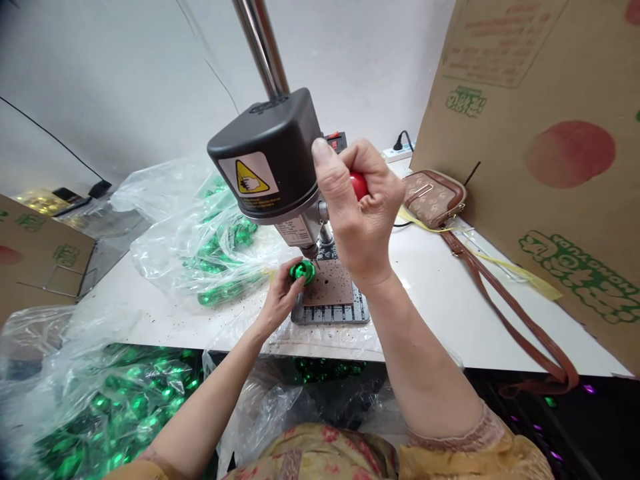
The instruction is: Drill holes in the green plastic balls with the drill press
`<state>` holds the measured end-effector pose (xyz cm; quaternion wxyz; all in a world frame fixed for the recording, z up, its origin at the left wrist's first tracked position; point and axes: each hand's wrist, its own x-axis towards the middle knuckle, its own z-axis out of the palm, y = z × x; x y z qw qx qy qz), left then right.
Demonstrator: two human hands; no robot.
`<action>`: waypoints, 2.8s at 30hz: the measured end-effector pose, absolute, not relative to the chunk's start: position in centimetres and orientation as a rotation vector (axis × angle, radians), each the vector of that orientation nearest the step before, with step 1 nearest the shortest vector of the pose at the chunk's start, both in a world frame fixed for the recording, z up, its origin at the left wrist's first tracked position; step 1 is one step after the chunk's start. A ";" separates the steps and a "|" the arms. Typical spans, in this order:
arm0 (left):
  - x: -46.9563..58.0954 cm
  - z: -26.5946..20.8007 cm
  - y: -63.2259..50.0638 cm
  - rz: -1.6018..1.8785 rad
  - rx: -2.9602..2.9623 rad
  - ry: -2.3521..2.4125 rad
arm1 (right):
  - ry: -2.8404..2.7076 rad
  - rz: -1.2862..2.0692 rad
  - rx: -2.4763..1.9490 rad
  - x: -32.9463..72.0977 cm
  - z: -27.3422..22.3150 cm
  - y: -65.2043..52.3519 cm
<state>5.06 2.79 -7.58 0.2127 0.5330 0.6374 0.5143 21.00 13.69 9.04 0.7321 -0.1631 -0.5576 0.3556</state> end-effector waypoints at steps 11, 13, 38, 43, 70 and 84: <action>5.9 -10.0 3.6 1.575 1.282 1.559 | -1.194 0.801 -0.281 21.0 9.1 13.7; 6.2 -10.0 3.6 1.566 1.318 1.580 | -1.192 0.809 -0.274 21.0 9.1 13.7; 5.6 -10.2 4.0 1.469 1.386 1.665 | -1.204 0.789 -0.237 20.9 9.2 13.6; 5.3 -10.6 4.1 1.513 1.333 1.631 | -1.193 0.825 -0.267 21.0 9.3 13.4; 7.5 -10.1 5.2 1.483 1.564 1.745 | -1.195 0.809 -0.267 21.0 9.1 13.5; 8.0 -10.3 4.9 1.505 1.485 1.689 | -1.085 0.743 -0.198 20.7 7.3 12.9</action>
